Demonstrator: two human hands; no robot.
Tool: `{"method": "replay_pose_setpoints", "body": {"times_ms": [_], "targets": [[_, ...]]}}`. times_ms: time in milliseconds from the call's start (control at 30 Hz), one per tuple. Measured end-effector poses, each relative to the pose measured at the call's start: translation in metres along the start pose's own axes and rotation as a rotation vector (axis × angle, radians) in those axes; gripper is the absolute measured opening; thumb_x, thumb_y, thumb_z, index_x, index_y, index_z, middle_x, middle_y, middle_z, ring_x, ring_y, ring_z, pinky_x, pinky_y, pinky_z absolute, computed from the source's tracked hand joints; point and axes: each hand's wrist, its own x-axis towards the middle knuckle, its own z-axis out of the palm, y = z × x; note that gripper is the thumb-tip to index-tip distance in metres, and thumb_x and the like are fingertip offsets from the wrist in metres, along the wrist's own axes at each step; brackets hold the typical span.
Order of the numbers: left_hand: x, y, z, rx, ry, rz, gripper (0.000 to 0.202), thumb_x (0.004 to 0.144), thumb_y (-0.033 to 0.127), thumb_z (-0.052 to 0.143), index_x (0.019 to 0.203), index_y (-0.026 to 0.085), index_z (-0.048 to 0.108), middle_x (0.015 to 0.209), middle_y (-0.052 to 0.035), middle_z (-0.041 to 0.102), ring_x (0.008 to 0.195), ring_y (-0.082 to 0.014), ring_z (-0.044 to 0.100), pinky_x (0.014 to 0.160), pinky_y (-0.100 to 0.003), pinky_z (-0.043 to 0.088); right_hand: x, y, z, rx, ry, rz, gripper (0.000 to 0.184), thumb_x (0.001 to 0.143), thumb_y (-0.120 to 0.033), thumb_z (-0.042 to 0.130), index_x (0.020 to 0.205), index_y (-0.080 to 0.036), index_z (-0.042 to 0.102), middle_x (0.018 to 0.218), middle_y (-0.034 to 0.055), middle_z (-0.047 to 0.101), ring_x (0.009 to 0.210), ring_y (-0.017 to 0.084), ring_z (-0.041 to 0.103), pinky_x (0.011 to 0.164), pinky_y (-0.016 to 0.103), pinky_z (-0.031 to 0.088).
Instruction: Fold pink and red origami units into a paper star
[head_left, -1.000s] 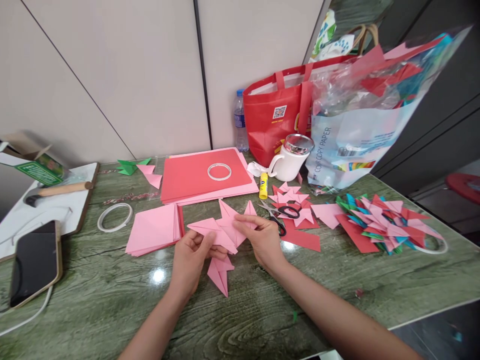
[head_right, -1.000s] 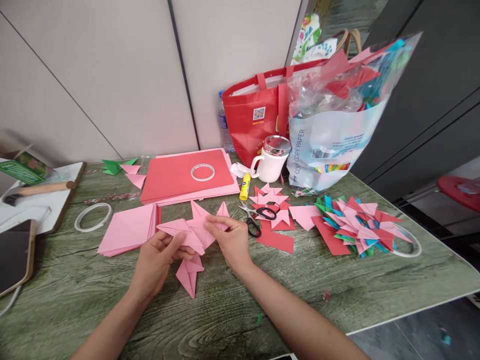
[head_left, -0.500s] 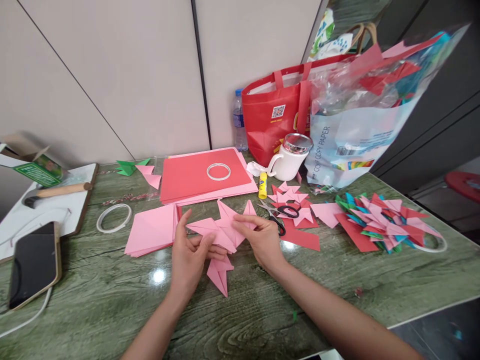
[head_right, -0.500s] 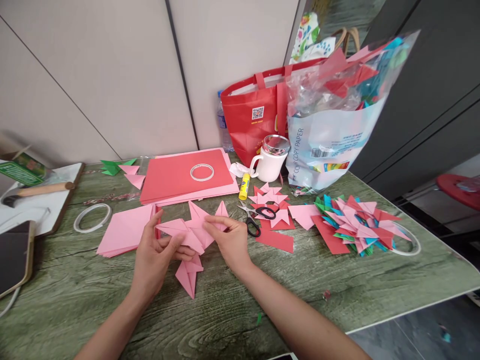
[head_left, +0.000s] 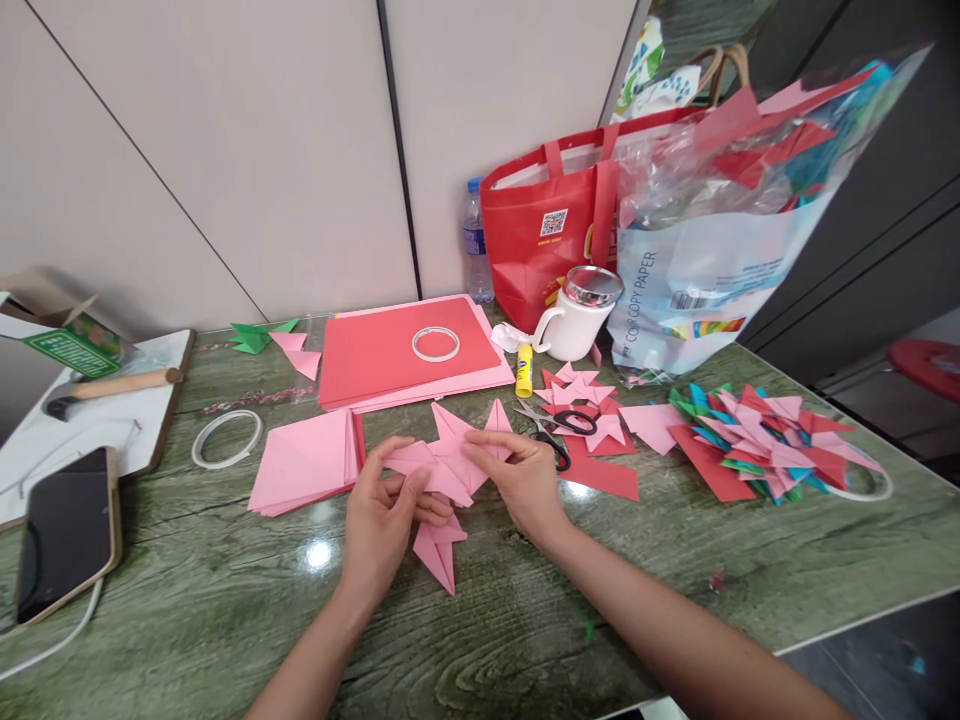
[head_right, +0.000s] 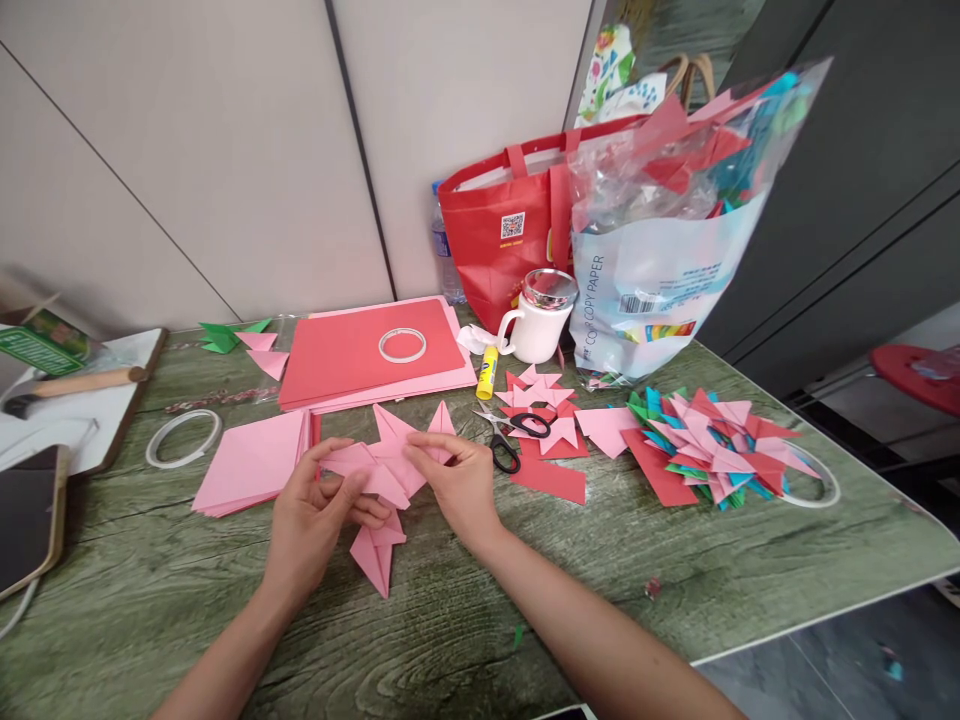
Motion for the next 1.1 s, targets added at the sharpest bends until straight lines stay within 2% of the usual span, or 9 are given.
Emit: {"method": "replay_pose_setpoints", "body": {"times_ms": [467,933,1100], "targets": [[0.0025,-0.0012,-0.0005,0.005,0.033,-0.006,0.056,0.066,0.035,0.07,0.114,0.019,0.045,0.05,0.0041,0.062,0.048,-0.0214,0.067,0.045,-0.028,0.054,-0.0034,-0.0058,0.0003,-0.048,0.02,-0.096,0.009,0.066,-0.021,0.071,0.073,-0.024,0.074,0.078,0.001,0.074,0.077,0.021,0.069,0.075,0.034,0.055],[0.0019,-0.0022,-0.0013,0.007,0.017,0.018,0.05,0.069,0.031,0.068,0.112,0.019,0.046,0.051,0.0031,0.062,0.048,-0.0207,0.066,0.045,-0.027,0.053,-0.0024,-0.0063,-0.0002,-0.055,0.0,-0.092,0.009,0.067,-0.018,0.07,0.073,-0.023,0.074,0.078,0.0005,0.074,0.077,0.02,0.069,0.075,0.032,0.055],[0.0022,-0.0038,-0.0025,0.073,0.007,0.059,0.05,0.071,0.032,0.066,0.116,0.018,0.047,0.053,0.0027,0.063,0.049,-0.0192,0.065,0.05,-0.028,0.054,0.0017,-0.0068,-0.0024,-0.085,-0.025,-0.095,0.009,0.066,-0.018,0.07,0.073,-0.023,0.074,0.077,0.0007,0.074,0.075,0.02,0.069,0.073,0.032,0.055]]}}
